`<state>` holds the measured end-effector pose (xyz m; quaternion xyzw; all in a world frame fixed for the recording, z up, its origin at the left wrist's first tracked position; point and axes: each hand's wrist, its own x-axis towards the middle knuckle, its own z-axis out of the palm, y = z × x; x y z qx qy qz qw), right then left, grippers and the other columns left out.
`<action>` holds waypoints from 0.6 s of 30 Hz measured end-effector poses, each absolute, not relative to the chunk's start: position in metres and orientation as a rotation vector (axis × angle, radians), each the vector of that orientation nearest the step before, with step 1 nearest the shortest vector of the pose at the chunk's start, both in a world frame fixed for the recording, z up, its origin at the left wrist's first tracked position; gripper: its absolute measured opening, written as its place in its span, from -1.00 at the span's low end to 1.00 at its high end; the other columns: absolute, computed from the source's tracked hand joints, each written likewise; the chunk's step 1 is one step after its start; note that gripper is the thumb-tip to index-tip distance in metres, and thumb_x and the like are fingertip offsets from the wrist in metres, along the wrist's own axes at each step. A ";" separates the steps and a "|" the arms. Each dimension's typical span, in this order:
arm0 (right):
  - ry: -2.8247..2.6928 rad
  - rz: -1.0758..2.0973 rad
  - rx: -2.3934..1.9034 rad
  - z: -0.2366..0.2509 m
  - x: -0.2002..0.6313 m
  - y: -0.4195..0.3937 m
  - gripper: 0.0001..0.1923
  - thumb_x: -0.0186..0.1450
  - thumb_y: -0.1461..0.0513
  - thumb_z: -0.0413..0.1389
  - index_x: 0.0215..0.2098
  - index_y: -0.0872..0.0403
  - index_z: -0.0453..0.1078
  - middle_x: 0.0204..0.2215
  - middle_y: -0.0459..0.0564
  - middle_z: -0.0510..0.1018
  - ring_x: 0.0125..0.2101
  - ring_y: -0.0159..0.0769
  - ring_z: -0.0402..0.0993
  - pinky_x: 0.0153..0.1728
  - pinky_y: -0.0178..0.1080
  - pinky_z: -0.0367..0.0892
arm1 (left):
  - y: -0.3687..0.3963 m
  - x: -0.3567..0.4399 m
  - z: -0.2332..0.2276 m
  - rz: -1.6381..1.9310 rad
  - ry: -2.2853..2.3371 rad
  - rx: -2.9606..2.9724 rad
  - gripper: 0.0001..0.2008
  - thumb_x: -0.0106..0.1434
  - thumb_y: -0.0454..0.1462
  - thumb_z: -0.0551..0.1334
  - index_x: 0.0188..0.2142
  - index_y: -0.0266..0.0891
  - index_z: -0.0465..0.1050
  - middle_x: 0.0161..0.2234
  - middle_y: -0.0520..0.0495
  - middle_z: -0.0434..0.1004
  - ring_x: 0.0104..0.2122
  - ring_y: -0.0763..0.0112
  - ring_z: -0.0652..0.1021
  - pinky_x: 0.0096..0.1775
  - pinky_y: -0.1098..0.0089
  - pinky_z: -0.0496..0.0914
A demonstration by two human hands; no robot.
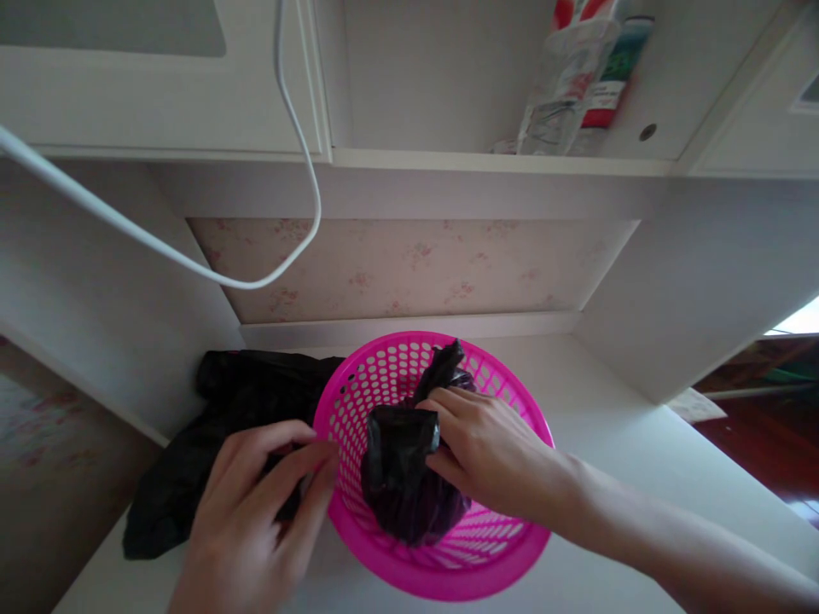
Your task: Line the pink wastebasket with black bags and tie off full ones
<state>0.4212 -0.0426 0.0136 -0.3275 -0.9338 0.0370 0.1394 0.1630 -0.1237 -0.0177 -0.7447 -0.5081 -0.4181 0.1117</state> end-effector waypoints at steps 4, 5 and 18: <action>-2.737 0.173 -0.886 0.019 0.421 -0.033 -0.86 0.43 0.19 0.09 -0.17 0.08 0.44 -0.07 0.06 0.51 -0.27 -0.29 0.50 -0.35 -0.27 0.26 | -0.117 0.192 0.013 -0.721 -1.407 -2.737 -0.78 0.43 -0.31 0.19 -0.33 -0.09 0.57 -0.38 0.05 0.62 -0.37 0.31 0.61 -0.28 0.28 0.45; -2.757 0.225 -0.885 0.020 0.420 -0.031 -0.87 0.43 0.19 0.09 -0.18 0.08 0.44 -0.12 0.03 0.53 -0.30 -0.31 0.48 -0.36 -0.28 0.24 | -0.113 0.200 0.016 -0.582 -1.419 -2.811 -0.76 0.44 -0.29 0.18 -0.34 -0.08 0.58 -0.39 0.06 0.64 -0.40 0.29 0.62 -0.31 0.27 0.46; -2.699 0.714 -0.528 0.021 0.428 -0.006 -0.85 0.38 0.28 0.17 -0.13 0.10 0.57 -0.03 0.11 0.56 0.00 -0.18 0.49 0.09 -0.15 0.38 | -0.074 0.224 0.017 -0.070 -1.748 -2.719 -0.71 0.41 -0.31 0.14 -0.18 -0.18 0.68 -0.30 -0.21 0.75 -0.32 0.00 0.72 -0.35 0.21 0.50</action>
